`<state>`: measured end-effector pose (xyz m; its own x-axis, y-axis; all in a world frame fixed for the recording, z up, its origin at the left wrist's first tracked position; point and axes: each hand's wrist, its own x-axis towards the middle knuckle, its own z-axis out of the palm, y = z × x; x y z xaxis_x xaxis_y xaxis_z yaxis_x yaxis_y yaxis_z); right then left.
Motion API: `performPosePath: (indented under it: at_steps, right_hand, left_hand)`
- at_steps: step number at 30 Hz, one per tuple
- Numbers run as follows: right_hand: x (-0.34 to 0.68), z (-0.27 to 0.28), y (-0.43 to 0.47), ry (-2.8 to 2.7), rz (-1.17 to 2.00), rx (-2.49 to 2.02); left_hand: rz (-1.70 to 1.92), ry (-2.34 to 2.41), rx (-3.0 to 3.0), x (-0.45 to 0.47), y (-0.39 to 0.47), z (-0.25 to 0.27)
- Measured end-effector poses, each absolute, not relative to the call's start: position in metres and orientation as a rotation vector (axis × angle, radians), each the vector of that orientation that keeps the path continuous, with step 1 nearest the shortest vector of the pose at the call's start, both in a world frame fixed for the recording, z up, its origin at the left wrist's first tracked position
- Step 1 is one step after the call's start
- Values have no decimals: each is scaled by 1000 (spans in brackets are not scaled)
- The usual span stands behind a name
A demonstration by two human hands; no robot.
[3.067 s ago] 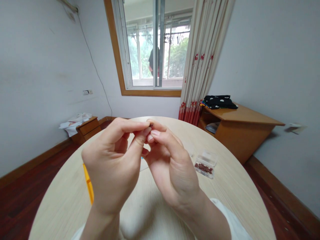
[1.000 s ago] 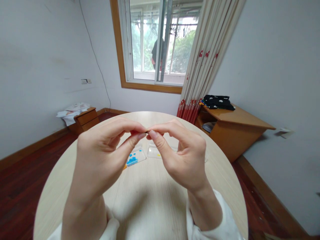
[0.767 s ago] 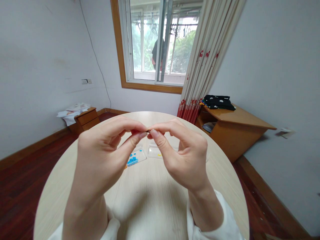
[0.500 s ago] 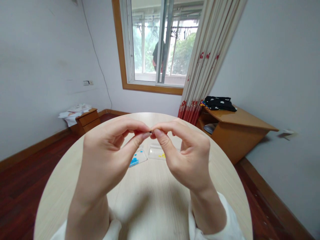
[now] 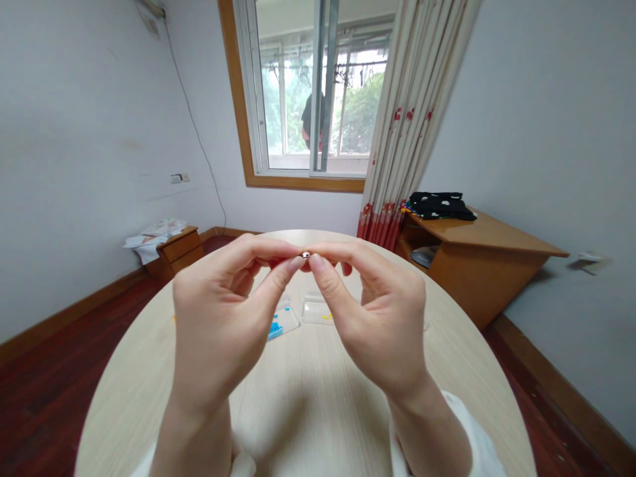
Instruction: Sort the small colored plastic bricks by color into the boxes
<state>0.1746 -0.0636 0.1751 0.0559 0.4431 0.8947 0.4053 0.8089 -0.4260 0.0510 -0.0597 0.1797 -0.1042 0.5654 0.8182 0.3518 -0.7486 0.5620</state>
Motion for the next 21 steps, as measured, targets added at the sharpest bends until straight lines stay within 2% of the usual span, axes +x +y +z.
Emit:
performPosePath:
  at_steps: [21]
  right_hand:
    - [170,173,-62,-1469,-1,-702]
  left_hand:
    - [2003,1053,1950,54,-60,179]
